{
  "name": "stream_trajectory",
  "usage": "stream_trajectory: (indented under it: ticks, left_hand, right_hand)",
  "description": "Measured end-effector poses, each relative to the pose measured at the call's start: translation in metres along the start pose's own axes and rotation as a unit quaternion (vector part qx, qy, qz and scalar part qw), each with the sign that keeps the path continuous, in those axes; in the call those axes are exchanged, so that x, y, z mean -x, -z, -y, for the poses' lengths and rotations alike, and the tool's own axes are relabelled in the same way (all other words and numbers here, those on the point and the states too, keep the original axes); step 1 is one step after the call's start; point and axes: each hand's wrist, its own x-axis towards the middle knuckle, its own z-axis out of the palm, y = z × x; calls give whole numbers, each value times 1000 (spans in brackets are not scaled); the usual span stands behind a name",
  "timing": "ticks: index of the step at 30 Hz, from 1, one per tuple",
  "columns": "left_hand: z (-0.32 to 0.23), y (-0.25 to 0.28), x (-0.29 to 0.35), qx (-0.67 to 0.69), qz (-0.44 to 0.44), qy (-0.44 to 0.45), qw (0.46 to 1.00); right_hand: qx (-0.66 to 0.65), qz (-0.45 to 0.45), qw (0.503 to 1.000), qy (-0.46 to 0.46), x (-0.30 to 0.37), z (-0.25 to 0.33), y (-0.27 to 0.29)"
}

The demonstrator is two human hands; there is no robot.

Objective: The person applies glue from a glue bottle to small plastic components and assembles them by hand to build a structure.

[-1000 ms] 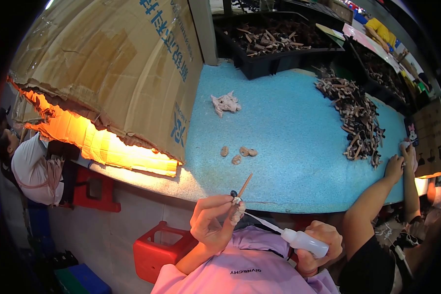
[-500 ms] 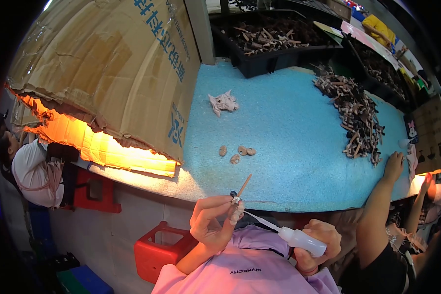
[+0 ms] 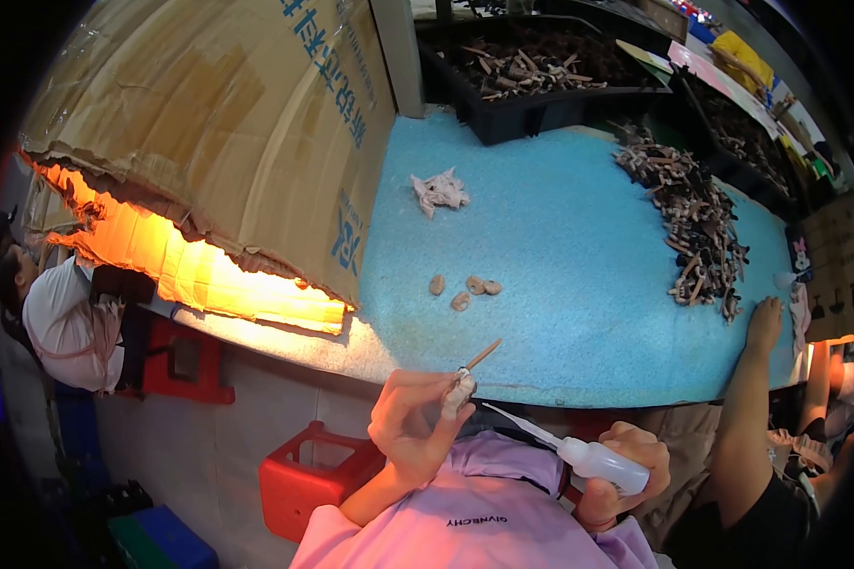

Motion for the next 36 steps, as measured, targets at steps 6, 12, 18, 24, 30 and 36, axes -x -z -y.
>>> stream_trajectory:
  ticks: [6,12,18,24,30,36]
  left_hand:
    - [5,3,5,36,-6,52,998]
    - [5,1,4,47,-8,57,997]
    - [5,2,3,34,-10,49,998]
    - [6,2,5,40,-10,63,997]
    - [2,1,3,107,9,100,989]
    - [1,0,2,135,16,112,984]
  right_hand:
    - [-7,43,998,-52,8,8,-3]
    - [0,92,995,-48,-3,5,-9]
    - [21,125,991,-50,-10,8,-8]
    - [48,107,992,-42,2,7,-3]
    - [26,69,995,-61,-5,4,-10]
    - [28,94,994,-37,-9,1,-7]
